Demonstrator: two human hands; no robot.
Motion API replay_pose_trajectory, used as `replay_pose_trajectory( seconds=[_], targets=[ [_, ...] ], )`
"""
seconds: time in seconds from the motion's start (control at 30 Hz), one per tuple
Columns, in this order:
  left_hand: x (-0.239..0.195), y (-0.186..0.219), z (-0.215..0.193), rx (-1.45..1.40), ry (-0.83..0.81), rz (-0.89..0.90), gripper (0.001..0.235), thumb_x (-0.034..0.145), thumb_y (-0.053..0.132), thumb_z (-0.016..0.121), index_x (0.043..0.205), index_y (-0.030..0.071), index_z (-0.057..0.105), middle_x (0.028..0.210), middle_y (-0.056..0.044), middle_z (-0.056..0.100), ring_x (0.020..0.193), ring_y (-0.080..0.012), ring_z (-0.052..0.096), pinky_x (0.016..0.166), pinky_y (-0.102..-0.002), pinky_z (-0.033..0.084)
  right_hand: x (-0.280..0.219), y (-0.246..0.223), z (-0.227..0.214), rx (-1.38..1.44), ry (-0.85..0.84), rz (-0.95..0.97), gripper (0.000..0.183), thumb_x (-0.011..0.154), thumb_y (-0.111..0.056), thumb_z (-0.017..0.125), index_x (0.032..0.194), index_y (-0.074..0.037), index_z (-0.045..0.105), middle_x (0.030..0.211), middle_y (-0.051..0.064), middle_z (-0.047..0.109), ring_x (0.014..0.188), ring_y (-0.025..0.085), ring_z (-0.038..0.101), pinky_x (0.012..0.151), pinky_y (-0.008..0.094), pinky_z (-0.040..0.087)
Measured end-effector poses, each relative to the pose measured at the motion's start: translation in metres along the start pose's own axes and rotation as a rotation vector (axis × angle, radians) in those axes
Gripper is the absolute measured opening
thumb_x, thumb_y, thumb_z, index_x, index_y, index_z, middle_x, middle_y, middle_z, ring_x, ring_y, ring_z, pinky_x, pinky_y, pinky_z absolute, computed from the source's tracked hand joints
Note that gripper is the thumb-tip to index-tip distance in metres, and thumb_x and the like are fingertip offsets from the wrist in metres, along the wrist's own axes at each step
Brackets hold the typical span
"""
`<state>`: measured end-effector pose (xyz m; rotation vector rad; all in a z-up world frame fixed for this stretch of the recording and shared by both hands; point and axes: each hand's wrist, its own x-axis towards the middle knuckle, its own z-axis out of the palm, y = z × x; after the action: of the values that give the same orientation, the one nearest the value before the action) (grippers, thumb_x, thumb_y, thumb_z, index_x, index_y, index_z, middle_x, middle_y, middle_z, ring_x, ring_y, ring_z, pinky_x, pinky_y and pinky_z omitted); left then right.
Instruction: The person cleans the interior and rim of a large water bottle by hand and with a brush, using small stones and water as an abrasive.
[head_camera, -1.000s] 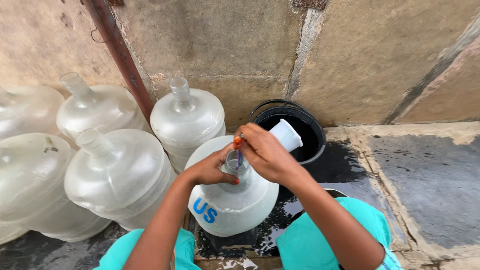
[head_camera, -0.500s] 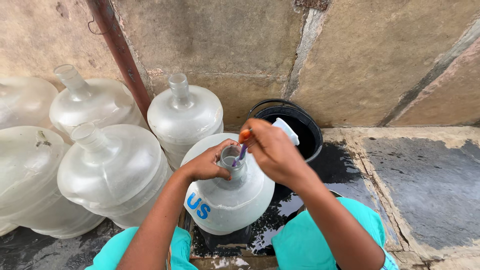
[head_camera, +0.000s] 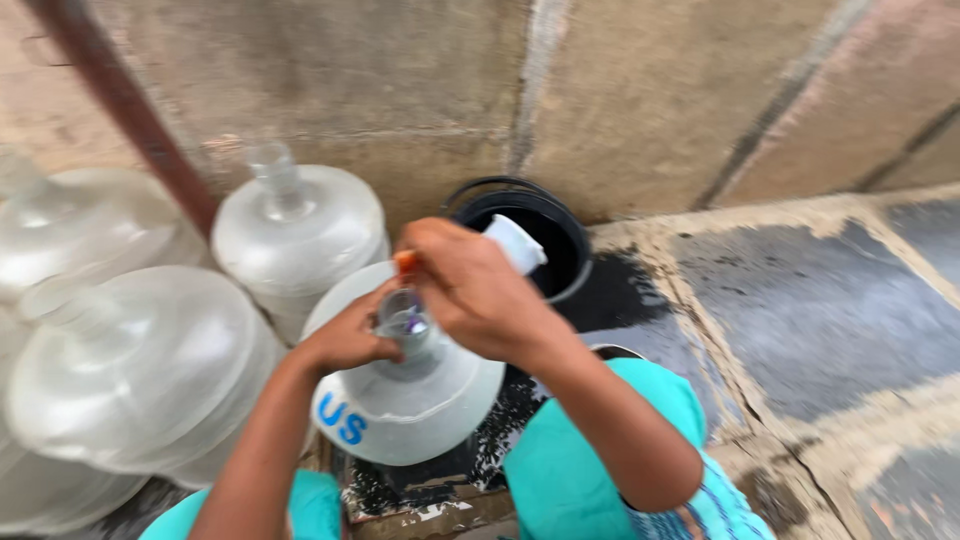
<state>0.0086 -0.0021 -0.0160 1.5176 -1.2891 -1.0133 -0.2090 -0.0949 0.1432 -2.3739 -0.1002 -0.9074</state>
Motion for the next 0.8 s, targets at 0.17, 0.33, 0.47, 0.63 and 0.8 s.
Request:
replay_pose_trajectory(
  seconds=[0.17,0.33,0.47,0.63,0.8],
  targets=[
    [-0.001,-0.012,-0.002,0.062,0.057,-0.137,0.091,0.062,-0.008,0.079,0.145,0.011,0.047,0.139,-0.010,0.058,0.129,-0.0199,0.053,0.102,-0.039,0.049,0.009,0.034,0.045,-0.032,-0.185,0.076,0.011,0.095,-0.010,0.061,0.096,0.000,0.059,0.093,0.019,0.066,0.091,0.040,0.066,0.076,0.049,0.051],
    [-0.004,0.002,-0.004,-0.045,0.054,-0.221,0.114,0.060,-0.006,0.072,0.159,0.029,0.029,0.142,-0.004,0.055,0.110,-0.0243,0.062,0.095,-0.039,0.052,0.010,0.027,0.030,0.051,-0.063,0.044,0.009,0.096,-0.008,0.059,0.097,0.000,0.058,0.094,0.018,0.066,0.088,0.038,0.068,0.077,0.044,0.055],
    [-0.004,0.009,0.003,-0.014,-0.008,-0.083,0.105,0.058,0.001,0.072,0.156,0.020,0.039,0.136,-0.010,0.064,0.123,-0.0190,0.058,0.108,-0.034,0.042,0.000,-0.015,-0.015,0.031,-0.023,0.068,0.010,0.102,-0.007,0.057,0.096,0.001,0.057,0.088,0.017,0.061,0.078,0.036,0.064,0.070,0.042,0.052],
    [-0.004,0.015,0.014,0.209,0.062,0.217,0.116,0.059,0.007,0.078,0.159,0.016,0.020,0.143,-0.009,0.055,0.135,-0.0230,0.049,0.112,-0.039,0.036,0.004,-0.001,0.006,-0.014,-0.073,-0.023,0.007,0.097,-0.005,0.057,0.097,0.002,0.057,0.088,0.018,0.061,0.084,0.040,0.062,0.073,0.045,0.050],
    [-0.001,0.014,0.046,0.368,0.383,0.258,0.100,0.067,0.032,0.094,0.143,0.013,0.032,0.126,-0.018,0.065,0.120,-0.0386,0.061,0.099,-0.045,0.048,0.000,0.058,0.040,-0.060,-0.051,0.109,0.015,0.099,-0.011,0.061,0.094,0.003,0.067,0.085,0.015,0.069,0.079,0.034,0.069,0.068,0.042,0.053]
  ],
)
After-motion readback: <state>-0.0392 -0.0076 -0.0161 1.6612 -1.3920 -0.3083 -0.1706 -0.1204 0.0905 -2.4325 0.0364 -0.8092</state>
